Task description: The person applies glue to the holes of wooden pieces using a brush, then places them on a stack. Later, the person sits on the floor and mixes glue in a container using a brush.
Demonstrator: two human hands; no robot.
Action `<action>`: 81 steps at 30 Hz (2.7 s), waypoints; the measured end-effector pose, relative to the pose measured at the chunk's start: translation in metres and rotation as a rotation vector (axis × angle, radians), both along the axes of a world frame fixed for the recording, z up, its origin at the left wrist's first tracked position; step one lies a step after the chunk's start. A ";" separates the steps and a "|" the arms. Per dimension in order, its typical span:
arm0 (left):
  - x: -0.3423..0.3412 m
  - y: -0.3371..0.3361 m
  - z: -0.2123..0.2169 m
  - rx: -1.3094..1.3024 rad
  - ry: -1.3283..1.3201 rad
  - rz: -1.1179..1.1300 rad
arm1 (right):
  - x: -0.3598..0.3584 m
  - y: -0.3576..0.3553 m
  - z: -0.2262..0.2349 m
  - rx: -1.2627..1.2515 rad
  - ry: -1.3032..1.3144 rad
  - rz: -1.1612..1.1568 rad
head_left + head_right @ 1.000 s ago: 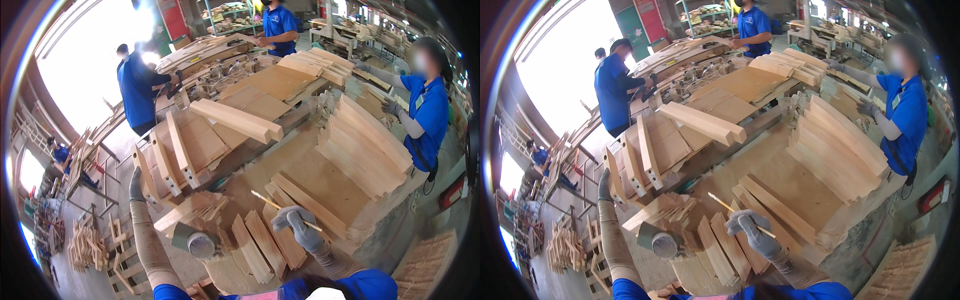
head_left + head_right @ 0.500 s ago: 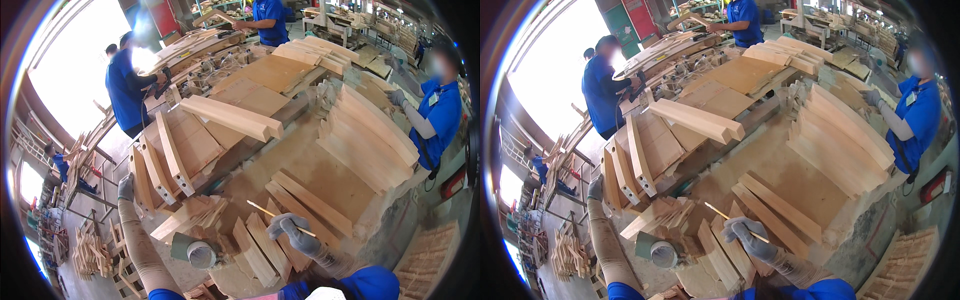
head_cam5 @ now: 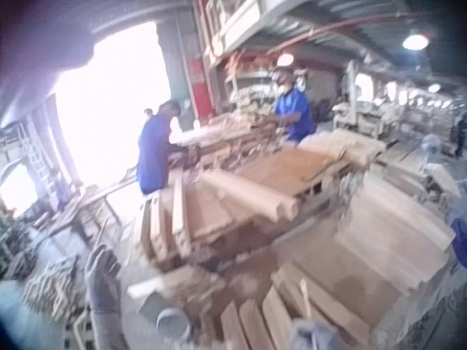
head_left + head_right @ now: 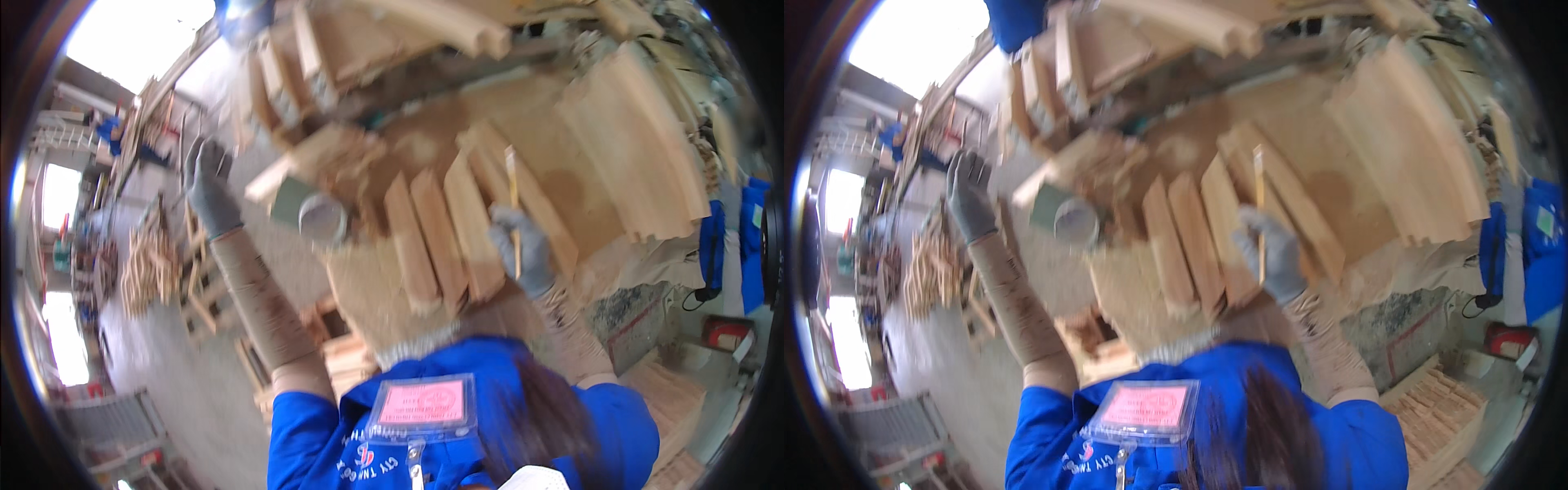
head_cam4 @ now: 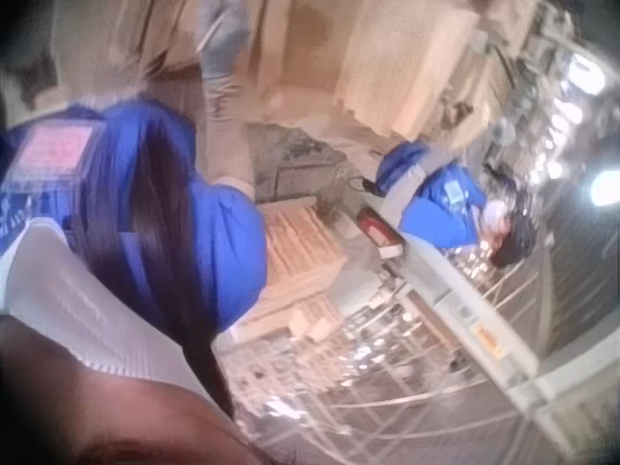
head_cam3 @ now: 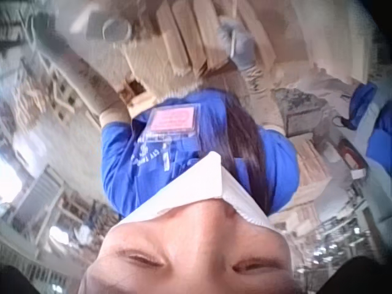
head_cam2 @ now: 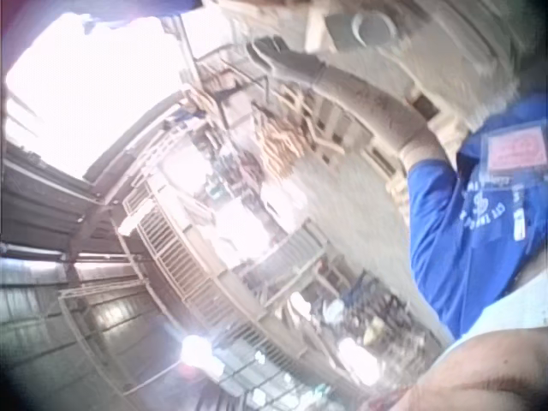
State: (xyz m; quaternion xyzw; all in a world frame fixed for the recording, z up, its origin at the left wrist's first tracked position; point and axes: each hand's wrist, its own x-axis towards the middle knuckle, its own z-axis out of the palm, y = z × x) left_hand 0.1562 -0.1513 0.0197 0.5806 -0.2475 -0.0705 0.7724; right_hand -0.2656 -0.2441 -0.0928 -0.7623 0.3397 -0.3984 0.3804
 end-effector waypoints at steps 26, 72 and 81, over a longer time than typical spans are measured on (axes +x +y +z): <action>-0.281 0.060 -0.083 0.795 -1.176 -0.355 | -0.077 0.054 -0.004 0.004 0.210 0.328; -0.061 0.105 -0.067 0.487 -0.099 -0.340 | 0.172 0.040 0.003 0.087 -0.084 0.597; -0.074 0.101 -0.062 0.485 -0.094 -0.279 | 0.163 0.071 -0.030 0.627 -0.318 0.475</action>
